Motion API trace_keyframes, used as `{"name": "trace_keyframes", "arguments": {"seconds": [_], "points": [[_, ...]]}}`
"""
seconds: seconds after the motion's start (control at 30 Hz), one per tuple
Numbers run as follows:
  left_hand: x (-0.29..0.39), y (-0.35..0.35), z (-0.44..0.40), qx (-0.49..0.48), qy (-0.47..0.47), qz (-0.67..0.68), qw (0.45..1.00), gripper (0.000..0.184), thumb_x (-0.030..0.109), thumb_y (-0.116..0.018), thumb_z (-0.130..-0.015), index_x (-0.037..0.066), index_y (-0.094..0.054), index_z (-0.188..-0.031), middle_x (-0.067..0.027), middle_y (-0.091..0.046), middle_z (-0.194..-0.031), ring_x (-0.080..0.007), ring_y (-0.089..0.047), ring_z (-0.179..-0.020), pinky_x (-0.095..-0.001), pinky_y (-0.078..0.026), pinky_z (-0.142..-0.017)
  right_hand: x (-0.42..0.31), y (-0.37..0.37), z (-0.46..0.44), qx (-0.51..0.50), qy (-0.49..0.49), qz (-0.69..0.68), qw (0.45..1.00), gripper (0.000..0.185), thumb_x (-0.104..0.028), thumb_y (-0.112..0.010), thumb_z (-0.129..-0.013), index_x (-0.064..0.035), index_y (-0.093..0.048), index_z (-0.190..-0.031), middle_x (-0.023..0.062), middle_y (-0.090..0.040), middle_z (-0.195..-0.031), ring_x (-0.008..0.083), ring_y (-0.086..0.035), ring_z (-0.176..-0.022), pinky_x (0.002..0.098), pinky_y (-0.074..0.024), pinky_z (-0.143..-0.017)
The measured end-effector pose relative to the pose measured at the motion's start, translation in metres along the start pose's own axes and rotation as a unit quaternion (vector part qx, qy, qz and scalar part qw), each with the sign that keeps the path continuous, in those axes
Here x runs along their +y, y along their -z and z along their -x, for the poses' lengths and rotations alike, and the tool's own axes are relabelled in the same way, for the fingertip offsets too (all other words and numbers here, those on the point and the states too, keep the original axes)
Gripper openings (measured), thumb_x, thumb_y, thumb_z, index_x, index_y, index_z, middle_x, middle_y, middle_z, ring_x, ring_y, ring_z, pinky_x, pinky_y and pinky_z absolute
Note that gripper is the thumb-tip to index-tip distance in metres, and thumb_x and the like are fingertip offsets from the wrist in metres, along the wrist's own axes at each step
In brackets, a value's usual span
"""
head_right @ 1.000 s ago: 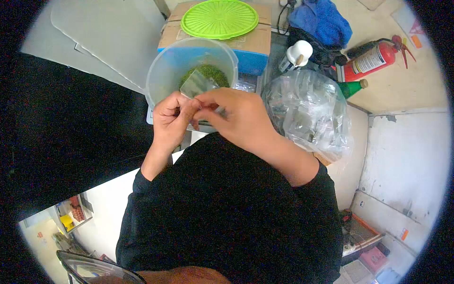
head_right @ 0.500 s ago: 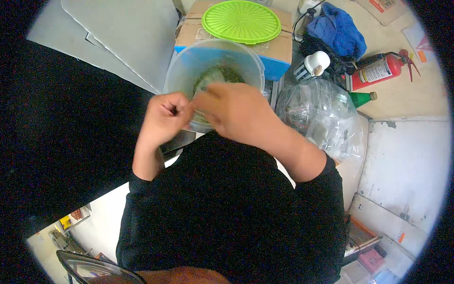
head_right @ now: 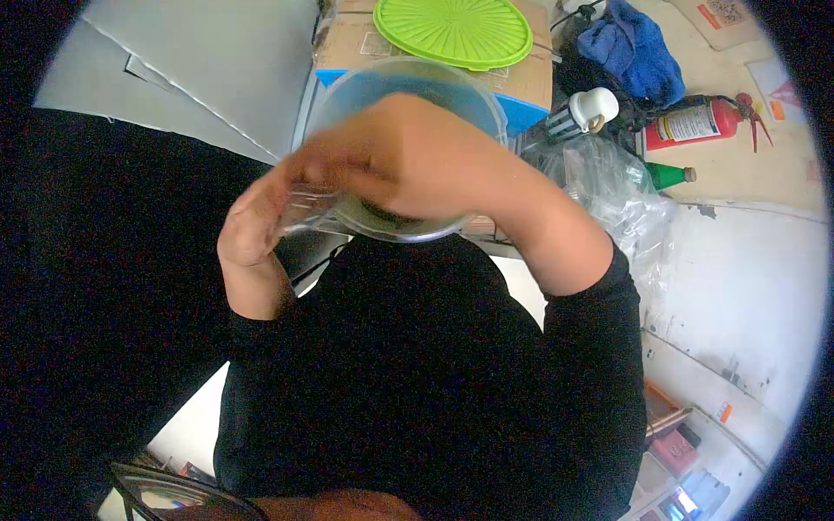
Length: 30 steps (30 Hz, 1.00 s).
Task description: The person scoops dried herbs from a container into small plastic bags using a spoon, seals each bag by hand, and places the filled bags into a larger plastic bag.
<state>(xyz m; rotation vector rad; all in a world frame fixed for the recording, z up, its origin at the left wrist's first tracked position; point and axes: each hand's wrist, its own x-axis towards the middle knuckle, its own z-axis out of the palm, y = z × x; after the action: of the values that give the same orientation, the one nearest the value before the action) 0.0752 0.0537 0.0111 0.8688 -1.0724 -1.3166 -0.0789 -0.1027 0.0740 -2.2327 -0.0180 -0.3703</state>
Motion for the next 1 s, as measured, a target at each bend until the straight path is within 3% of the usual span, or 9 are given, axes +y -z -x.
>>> {"name": "trace_keyframes", "arguments": {"seconds": [0.07, 0.17, 0.23, 0.33, 0.43, 0.63, 0.73, 0.83, 1.0], "points": [[0.004, -0.002, -0.008, 0.037, -0.042, 0.039, 0.998, 0.071, 0.054, -0.037, -0.094, -0.004, -0.037, -0.136, -0.0184, -0.052, -0.121, -0.0283, -0.049, -0.115, -0.0388, -0.034, -0.101, 0.020, -0.003, -0.006, 0.107, -0.042, -0.085, 0.990, 0.025, -0.013, -0.059, -0.080, -0.0162, -0.066, -0.103, 0.0147, -0.065, -0.094, 0.0312, -0.064, -0.085, 0.0417, -0.0516, -0.065], [0.003, 0.008, -0.010, 0.197, -0.073, -0.026, 0.977, 0.089, 0.067, -0.041, -0.086, -0.004, -0.032, -0.139, -0.0177, -0.052, -0.116, -0.0278, -0.053, -0.107, -0.0439, -0.040, -0.095, 0.072, -0.023, 0.012, -0.132, -0.082, 0.267, 0.951, 0.027, -0.010, -0.055, -0.080, -0.0134, -0.066, -0.104, 0.0165, -0.064, -0.092, 0.0308, -0.064, -0.094, 0.0417, -0.0536, -0.071], [0.007, 0.009, -0.011, 0.229, -0.085, -0.063, 0.968, 0.098, 0.074, -0.041, -0.080, -0.004, -0.033, -0.138, -0.0172, -0.052, -0.115, -0.0258, -0.053, -0.103, -0.0419, -0.041, -0.092, 0.082, -0.046, 0.025, -0.367, -0.111, 0.288, 0.878, 0.028, -0.006, -0.058, -0.080, -0.0093, -0.062, -0.108, 0.0135, -0.062, -0.099, 0.0315, -0.064, -0.085, 0.0411, -0.0527, -0.068], [0.012, 0.003, -0.013, 0.274, -0.107, -0.100, 0.951, 0.105, 0.079, -0.043, -0.075, -0.005, -0.033, -0.138, -0.0169, -0.052, -0.116, -0.0236, -0.052, -0.100, -0.0401, -0.041, -0.090, 0.107, -0.082, 0.032, -0.392, -0.141, 0.354, 0.838, 0.028, -0.008, -0.058, -0.079, -0.0128, -0.063, -0.107, 0.0119, -0.064, -0.095, 0.0328, -0.065, -0.079, 0.0419, -0.0539, -0.067], [0.012, 0.003, -0.010, 0.296, -0.129, -0.120, 0.939, 0.103, 0.077, -0.046, -0.075, -0.004, -0.035, -0.137, -0.0176, -0.052, -0.117, -0.0217, -0.050, -0.102, -0.0382, -0.039, -0.094, 0.118, -0.079, 0.028, -0.299, -0.085, 0.319, 0.895, 0.021, -0.013, -0.059, -0.082, -0.0119, -0.063, -0.102, 0.0125, -0.066, -0.085, 0.0329, -0.066, -0.072, 0.0428, -0.0530, -0.063], [0.007, 0.003, -0.008, 0.332, -0.141, -0.127, 0.924, 0.106, 0.078, -0.048, -0.073, -0.006, -0.035, -0.137, -0.0207, -0.049, -0.123, -0.0242, -0.049, -0.109, -0.0393, -0.039, -0.097, 0.127, -0.059, 0.011, -0.067, -0.141, 0.106, 0.982, 0.021, -0.025, -0.065, -0.084, -0.0039, -0.064, -0.083, 0.0149, -0.064, -0.071, 0.0297, -0.062, -0.063, 0.0379, -0.0480, -0.058], [0.008, 0.003, -0.007, 0.340, -0.136, -0.139, 0.920, 0.107, 0.079, -0.047, -0.072, -0.007, -0.036, -0.136, -0.0218, -0.048, -0.125, -0.0254, -0.050, -0.110, -0.0401, -0.040, -0.097, 0.124, -0.059, 0.005, -0.090, -0.283, 0.045, 0.954, 0.030, -0.037, -0.062, -0.085, -0.0079, -0.069, -0.084, 0.0156, -0.066, -0.076, 0.0355, -0.063, -0.070, 0.0427, -0.0511, -0.068], [0.007, 0.005, -0.005, 0.335, -0.129, -0.141, 0.923, 0.108, 0.079, -0.048, -0.072, -0.007, -0.036, -0.136, -0.0217, -0.048, -0.126, -0.0257, -0.050, -0.111, -0.0399, -0.040, -0.097, 0.131, -0.057, 0.001, -0.132, -0.249, 0.123, 0.951, 0.028, -0.037, -0.064, -0.083, -0.0096, -0.071, -0.085, 0.0143, -0.067, -0.080, 0.0345, -0.064, -0.074, 0.0431, -0.0514, -0.069], [0.007, 0.006, -0.003, 0.331, -0.137, -0.132, 0.924, 0.103, 0.076, -0.049, -0.074, -0.005, -0.036, -0.137, -0.0197, -0.049, -0.126, -0.0248, -0.049, -0.112, -0.0387, -0.038, -0.098, 0.143, -0.068, 0.017, -0.231, -0.106, 0.247, 0.935, 0.019, -0.018, -0.062, -0.081, -0.0102, -0.068, -0.098, 0.0122, -0.067, -0.093, 0.0316, -0.064, -0.085, 0.0419, -0.0512, -0.073]]}}
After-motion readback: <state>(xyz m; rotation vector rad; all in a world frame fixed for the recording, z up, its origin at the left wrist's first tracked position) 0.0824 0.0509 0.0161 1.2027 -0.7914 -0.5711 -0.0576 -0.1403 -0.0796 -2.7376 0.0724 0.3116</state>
